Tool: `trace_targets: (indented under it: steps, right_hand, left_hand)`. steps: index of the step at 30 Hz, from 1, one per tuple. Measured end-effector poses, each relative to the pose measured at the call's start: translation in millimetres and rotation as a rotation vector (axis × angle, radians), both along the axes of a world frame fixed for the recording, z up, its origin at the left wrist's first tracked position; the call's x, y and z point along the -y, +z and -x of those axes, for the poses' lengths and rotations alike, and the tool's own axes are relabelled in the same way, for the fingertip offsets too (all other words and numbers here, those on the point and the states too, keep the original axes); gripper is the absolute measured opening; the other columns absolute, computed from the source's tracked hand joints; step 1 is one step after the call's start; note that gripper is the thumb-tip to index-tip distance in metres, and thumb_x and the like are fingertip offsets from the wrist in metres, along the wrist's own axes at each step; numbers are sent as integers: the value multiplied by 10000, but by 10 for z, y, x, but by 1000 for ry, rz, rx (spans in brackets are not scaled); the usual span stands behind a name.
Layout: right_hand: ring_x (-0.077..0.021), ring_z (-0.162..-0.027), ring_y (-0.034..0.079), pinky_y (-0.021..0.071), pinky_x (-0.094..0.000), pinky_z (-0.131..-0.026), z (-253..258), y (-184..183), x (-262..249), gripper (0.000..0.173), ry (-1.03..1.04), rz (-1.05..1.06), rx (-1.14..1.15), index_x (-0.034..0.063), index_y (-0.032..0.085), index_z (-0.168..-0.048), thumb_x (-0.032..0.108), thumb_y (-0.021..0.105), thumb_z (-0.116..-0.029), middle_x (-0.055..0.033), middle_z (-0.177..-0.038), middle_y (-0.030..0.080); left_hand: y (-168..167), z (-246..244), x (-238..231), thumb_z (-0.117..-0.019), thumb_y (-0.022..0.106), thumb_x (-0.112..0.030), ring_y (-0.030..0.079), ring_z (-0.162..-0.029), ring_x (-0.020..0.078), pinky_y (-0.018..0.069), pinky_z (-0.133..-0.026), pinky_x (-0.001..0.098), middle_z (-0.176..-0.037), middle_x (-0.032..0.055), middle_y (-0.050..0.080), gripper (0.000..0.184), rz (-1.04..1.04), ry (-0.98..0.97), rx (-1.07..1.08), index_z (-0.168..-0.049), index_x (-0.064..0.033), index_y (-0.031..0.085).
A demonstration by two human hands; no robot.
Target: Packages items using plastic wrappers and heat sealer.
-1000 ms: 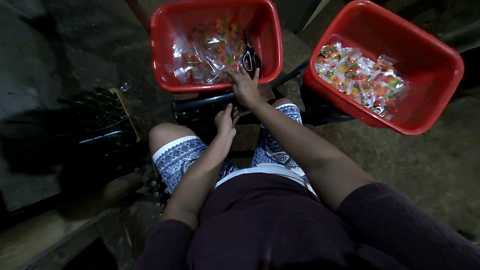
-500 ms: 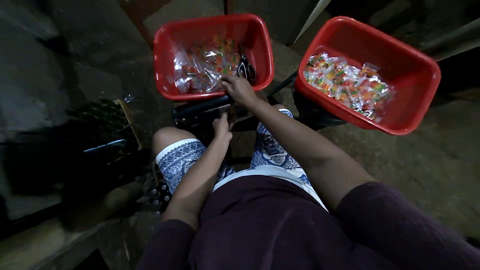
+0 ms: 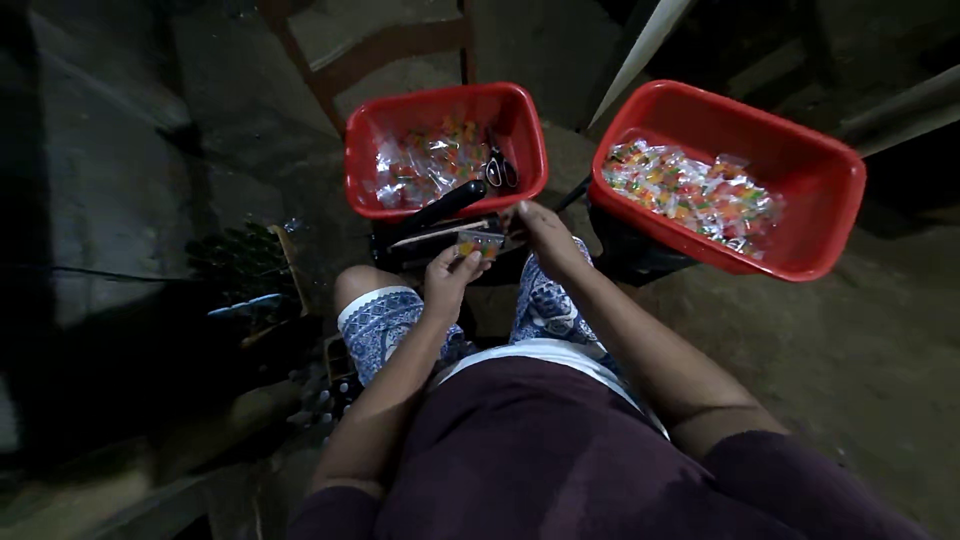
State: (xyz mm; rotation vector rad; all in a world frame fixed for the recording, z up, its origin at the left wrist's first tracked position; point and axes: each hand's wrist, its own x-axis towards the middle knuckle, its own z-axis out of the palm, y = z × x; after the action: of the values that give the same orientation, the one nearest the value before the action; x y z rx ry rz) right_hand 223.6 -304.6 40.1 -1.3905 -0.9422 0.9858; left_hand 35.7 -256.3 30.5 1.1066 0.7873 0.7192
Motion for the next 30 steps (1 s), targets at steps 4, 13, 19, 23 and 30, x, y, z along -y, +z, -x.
trace_targets:
  steps: [4, 13, 19, 23, 30]
  right_hand:
    - [-33, -869, 637, 562, -249, -808, 251, 203, 281, 136, 106, -48, -19, 59, 672, -1081, 146, 619, -991, 19, -994, 673]
    - [-12, -745, 601, 533, -201, -705, 390, 454, 349, 77, 105, -82, 58, 67, 665, -966, 110, 617, -1008, 29, -873, 648]
    - [-45, -689, 620, 548, -226, -652, 455, 495, 363, 118, 190, -24, -8, 56, 650, -977, 130, 578, -1035, 4, -802, 649]
    - [-48, -713, 631, 557, -225, -670, 462, 498, 350, 94, 212, -43, -25, 53, 648, -985, 106, 584, -1029, -2, -845, 658]
    - [-81, -873, 643, 561, -282, -806, 420, 456, 357, 283, 95, -23, -121, 77, 546, -1318, 182, 457, -1071, -7, -1025, 655]
  left_hand:
    - [94, 137, 101, -989, 590, -5, 718, -860, 113, 621, -827, 323, -966, 8, 721, 158, -54, -11, 43, -1132, -25, 655]
    - [381, 278, 246, -1108, 93, -450, 712, -704, 142, 608, -706, 283, -826, 55, 725, 595, 275, -93, 63, -1336, -79, 498]
    - [521, 353, 222, -1085, 133, -570, 700, -669, 108, 566, -568, 199, -900, 86, 739, 662, 659, -230, 261, -1154, -124, 618]
    - [638, 335, 240, -1115, 350, -282, 684, -648, 86, 570, -569, 174, -859, 76, 707, 382, 739, -129, 293, -1040, -67, 657]
    - [562, 259, 242, -1032, 500, 14, 674, -827, 105, 588, -709, 255, -1097, 24, 661, 377, 196, 105, 167, -1361, -171, 516]
